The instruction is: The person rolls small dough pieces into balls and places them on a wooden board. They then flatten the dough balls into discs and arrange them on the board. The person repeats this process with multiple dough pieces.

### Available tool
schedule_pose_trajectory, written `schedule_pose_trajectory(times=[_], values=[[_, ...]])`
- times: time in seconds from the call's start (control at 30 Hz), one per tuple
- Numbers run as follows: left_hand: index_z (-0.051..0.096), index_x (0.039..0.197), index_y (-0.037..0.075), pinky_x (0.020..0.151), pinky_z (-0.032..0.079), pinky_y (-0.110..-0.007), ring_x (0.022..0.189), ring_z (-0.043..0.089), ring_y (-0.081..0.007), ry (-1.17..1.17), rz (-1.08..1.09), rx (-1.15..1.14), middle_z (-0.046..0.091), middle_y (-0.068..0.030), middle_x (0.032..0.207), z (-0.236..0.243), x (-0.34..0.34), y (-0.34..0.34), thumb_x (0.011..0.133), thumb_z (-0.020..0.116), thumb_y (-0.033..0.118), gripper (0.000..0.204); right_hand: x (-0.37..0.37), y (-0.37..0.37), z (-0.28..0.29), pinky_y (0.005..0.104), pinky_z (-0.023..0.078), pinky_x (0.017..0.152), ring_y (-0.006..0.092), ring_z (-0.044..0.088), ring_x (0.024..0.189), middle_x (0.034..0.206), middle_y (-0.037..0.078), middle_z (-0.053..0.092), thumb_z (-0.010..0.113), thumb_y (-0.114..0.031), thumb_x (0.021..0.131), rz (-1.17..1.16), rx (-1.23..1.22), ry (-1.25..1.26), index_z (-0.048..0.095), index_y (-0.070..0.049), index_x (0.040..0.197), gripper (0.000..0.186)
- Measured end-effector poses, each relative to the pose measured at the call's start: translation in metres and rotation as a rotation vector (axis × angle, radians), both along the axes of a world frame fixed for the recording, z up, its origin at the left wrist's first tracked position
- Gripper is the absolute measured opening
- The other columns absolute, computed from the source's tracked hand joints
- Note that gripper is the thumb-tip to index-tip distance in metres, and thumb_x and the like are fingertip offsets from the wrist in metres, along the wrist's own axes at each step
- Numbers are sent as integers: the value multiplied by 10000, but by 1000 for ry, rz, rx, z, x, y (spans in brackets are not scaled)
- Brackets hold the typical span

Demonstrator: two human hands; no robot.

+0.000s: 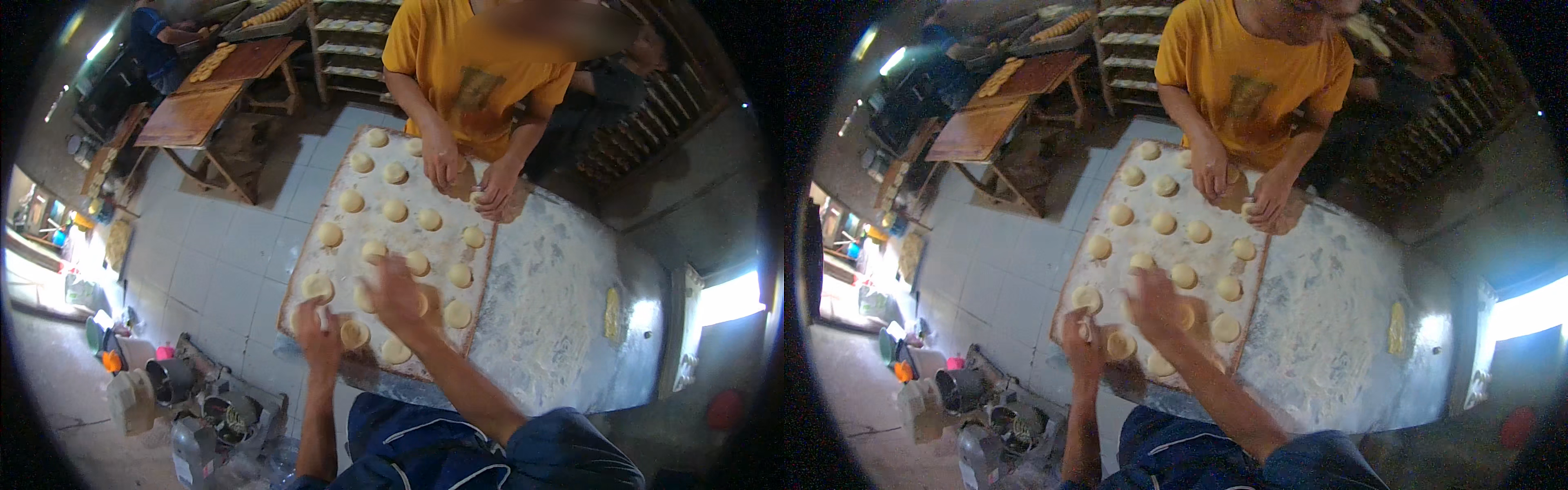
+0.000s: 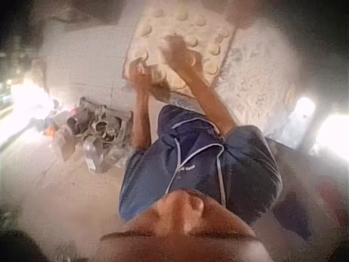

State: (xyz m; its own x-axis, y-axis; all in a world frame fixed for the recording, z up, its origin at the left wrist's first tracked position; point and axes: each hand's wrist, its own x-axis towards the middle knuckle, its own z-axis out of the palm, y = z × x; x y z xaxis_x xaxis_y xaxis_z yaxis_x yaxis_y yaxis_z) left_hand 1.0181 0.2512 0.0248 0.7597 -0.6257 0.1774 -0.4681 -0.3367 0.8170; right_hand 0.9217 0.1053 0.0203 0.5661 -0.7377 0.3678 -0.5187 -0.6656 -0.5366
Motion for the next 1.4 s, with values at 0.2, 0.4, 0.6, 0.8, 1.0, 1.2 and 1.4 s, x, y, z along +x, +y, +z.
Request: schedule_pose_trajectory(times=[0.2, 0.4, 0.6, 0.8, 1.0, 1.2, 1.4], values=[[608, 1281, -22, 1046, 456, -507, 1193, 564, -480, -343, -453, 140, 615, -275, 1245, -39, -70, -153, 894, 600, -7, 387, -136, -79, -37, 569, 486, 904, 458, 626, 1008, 1056, 259, 669, 631, -75, 891, -121, 10, 183, 630, 54, 1151, 290], [637, 1091, 15, 910, 500, -493, 1066, 628, -447, -424, -547, 394, 675, -236, 1063, -37, -51, -175, 764, 749, 41, 346, -156, -76, -19, 492, 528, 888, 394, 671, 1015, 1007, 190, 710, 792, -105, 773, -159, 276, 231, 651, -37, 1095, 358], [618, 1023, 18, 779, 543, -407, 890, 684, -315, 73, -747, 145, 684, -164, 992, 1, -141, -156, 776, 848, 73, 342, -307, -24, 10, 392, 551, 826, 304, 718, 928, 1005, 163, 732, 849, -231, 822, -360, 562, -234, 686, -18, 1109, 393], [620, 1165, 59, 820, 548, -427, 952, 692, -328, 244, -1021, 178, 706, -161, 1009, -11, -357, -145, 832, 823, 146, 399, -523, 2, -16, 496, 534, 836, 425, 671, 975, 1052, 215, 700, 808, -153, 836, -809, 313, 5, 667, -28, 1172, 386], [588, 1263, 25, 1026, 419, -557, 1258, 551, -371, -319, -918, 15, 612, -183, 1299, -27, -409, -143, 940, 681, 131, 353, -573, 3, -15, 514, 459, 1019, 431, 544, 1237, 1328, 237, 584, 823, -230, 838, -741, 94, 164, 551, 35, 1370, 654], [329, 1546, -75, 1235, 254, -562, 1480, 353, -435, -554, -1251, 258, 360, -275, 1593, -38, -417, -116, 1041, 506, 249, 625, -565, 22, -21, 510, 201, 1267, 461, 266, 1521, 1599, 335, 310, 537, -517, 1006, -366, 182, 415, 320, 141, 1515, 860], [328, 1551, -74, 1242, 237, -568, 1489, 357, -403, -539, -1231, 287, 370, -268, 1594, -48, -418, -116, 1030, 505, 228, 628, -578, 12, -17, 506, 196, 1270, 445, 266, 1525, 1613, 317, 308, 546, -426, 1021, -255, 255, 402, 335, 115, 1521, 766]])
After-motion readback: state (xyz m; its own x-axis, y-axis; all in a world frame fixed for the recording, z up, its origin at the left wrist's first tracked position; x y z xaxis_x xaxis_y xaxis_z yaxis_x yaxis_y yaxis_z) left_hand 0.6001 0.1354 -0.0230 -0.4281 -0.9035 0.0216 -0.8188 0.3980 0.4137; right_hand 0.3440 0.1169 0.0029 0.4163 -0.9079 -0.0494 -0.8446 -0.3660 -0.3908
